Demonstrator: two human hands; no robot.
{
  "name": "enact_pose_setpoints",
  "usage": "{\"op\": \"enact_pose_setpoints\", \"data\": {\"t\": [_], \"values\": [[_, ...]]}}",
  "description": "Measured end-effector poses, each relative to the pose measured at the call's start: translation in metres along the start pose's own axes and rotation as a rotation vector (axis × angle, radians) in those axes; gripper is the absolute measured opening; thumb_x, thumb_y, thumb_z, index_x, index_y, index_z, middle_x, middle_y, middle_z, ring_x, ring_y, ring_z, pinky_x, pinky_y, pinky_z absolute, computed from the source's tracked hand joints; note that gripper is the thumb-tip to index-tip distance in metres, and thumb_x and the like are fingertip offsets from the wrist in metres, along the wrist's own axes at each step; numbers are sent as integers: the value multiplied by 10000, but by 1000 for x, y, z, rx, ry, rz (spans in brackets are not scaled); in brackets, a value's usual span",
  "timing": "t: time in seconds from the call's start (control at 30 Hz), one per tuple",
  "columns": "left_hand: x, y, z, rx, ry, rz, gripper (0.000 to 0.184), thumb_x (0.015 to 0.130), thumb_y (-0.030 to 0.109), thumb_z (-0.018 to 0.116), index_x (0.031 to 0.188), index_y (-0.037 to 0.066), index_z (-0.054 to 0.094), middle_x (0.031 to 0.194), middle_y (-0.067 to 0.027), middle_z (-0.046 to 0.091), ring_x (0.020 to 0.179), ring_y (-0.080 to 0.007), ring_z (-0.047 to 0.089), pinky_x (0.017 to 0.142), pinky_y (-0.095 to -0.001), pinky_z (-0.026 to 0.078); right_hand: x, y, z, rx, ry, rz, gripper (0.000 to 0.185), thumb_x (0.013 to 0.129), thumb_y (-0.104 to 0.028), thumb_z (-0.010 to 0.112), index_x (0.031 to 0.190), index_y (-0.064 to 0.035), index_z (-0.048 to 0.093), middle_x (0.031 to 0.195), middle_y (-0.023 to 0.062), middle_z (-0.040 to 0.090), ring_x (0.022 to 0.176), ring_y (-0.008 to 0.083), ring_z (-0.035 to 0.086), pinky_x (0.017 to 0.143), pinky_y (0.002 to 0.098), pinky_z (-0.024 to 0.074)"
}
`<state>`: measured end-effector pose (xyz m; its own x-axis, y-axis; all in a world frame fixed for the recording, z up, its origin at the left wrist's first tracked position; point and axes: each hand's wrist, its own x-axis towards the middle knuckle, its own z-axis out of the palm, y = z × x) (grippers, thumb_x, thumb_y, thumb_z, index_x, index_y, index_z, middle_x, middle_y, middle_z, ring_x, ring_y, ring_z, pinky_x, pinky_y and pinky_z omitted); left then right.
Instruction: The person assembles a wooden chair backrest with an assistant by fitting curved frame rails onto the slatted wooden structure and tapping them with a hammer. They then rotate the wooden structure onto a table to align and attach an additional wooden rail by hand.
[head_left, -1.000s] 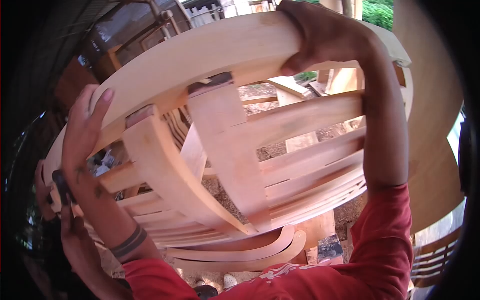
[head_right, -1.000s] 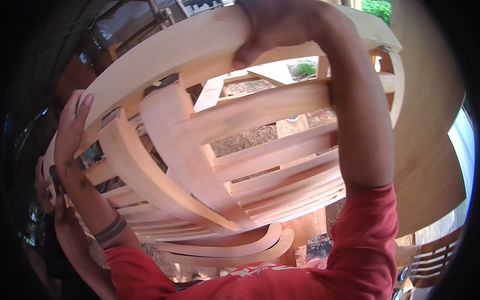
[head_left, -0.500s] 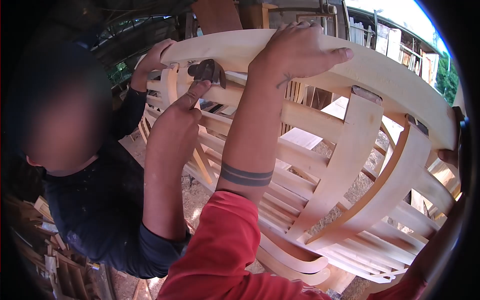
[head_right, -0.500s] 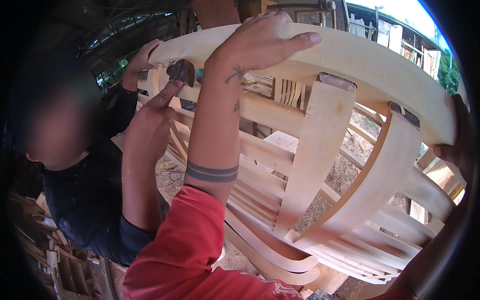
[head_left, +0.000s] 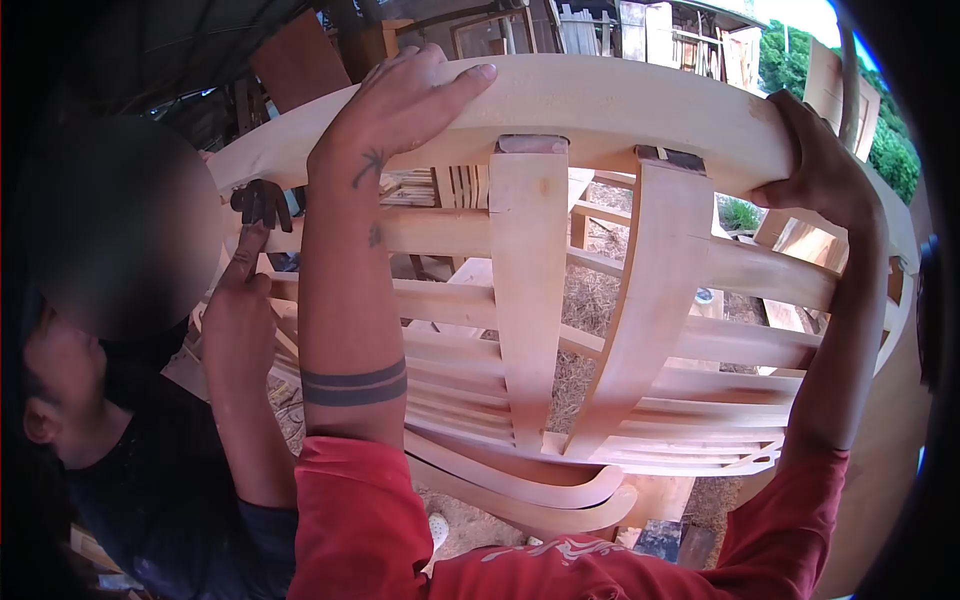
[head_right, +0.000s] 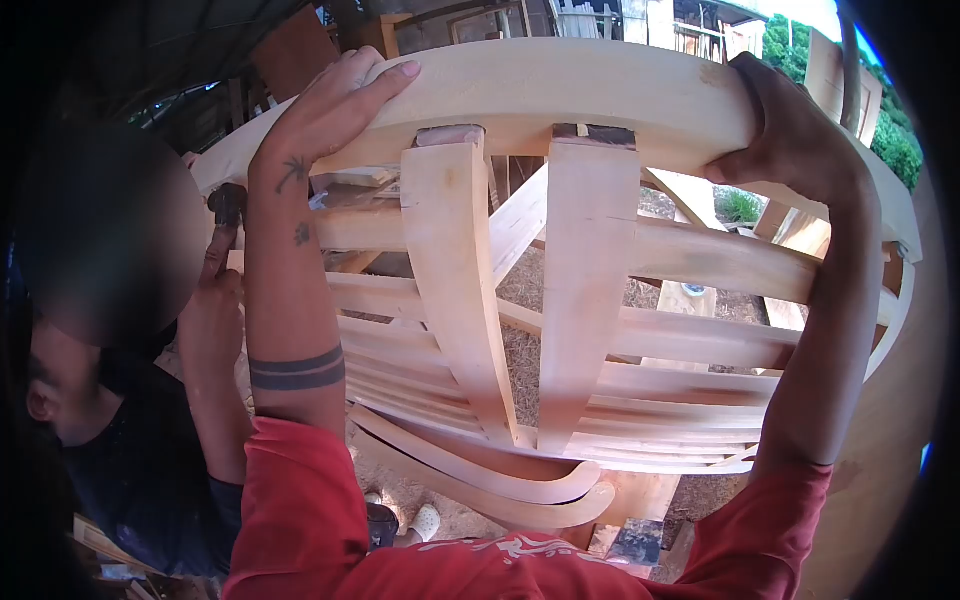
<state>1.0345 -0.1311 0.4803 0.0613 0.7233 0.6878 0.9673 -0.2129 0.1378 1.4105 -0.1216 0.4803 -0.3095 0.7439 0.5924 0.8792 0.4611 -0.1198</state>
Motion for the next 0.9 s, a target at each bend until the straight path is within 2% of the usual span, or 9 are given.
{"op": "enact_pose_setpoints", "data": {"t": [0.17,0.3,0.4,0.53,0.57,0.67,0.8,0.87,0.9], "values": [[-3,6,13,31,164,-51,657,883,597,466,947,-47,573,1011,-254,609,991,-370,575,875,-427,414,-4,11,9,-25,110,-97,1002,460,-176,864,1341,-28,410,1195,193,547,1106,335,529,993,386,401],[-3,6,14,39,191,-16,659,884,593,458,979,-44,597,1024,-269,616,1014,-399,574,912,-444,411,-1,2,3,-41,-5,-17,1007,471,-126,848,1358,-4,386,1199,191,543,1114,319,526,1004,359,394],[-7,4,14,80,200,-30,657,892,574,444,1030,-47,611,1069,-288,609,1062,-418,565,958,-458,404,10,27,15,118,20,-119,1095,396,-254,839,1335,59,372,1157,199,541,1088,312,526,985,363,390],[-8,1,17,86,230,-16,642,888,536,444,1083,-54,606,1119,-281,598,1101,-408,549,1002,-446,378,29,76,19,112,-79,-277,983,451,-216,818,1306,31,401,1158,178,535,1063,297,534,971,362,396],[-9,3,15,74,222,-21,644,877,519,450,1110,-62,600,1154,-273,592,1124,-384,545,1030,-433,358,37,97,24,41,-47,-366,1033,430,-348,792,1294,58,398,1156,176,526,1066,298,517,967,363,382],[-7,-2,21,46,262,3,642,863,500,459,1140,-62,596,1193,-255,588,1144,-358,544,1060,-417,334,1,-18,-6,-151,-71,54,995,513,-326,892,1268,96,402,1191,301,536,1107,395,537,979,452,422],[-5,-7,29,51,331,32,632,868,493,453,1117,-67,606,1174,-268,590,1140,-370,540,1052,-422,337,5,-16,-6,-89,-104,-69,993,521,-315,885,1288,75,389,1218,298,516,1138,397,514,1008,456,407],[-9,16,-3,41,144,-91,596,875,400,504,1181,-110,542,1197,-312,553,1196,-393,497,1055,-419,342,7,-10,-6,-113,-109,-123,1003,526,-312,883,1301,69,373,1236,295,504,1149,398,505,1016,459,403],[-12,26,-12,13,39,-127,589,879,353,529,1213,-132,511,1209,-334,535,1224,-404,476,1057,-417,344,10,17,7,-4,1,-181,923,509,-196,859,1285,27,412,1180,231,539,1096,345,533,988,415,412]]}}
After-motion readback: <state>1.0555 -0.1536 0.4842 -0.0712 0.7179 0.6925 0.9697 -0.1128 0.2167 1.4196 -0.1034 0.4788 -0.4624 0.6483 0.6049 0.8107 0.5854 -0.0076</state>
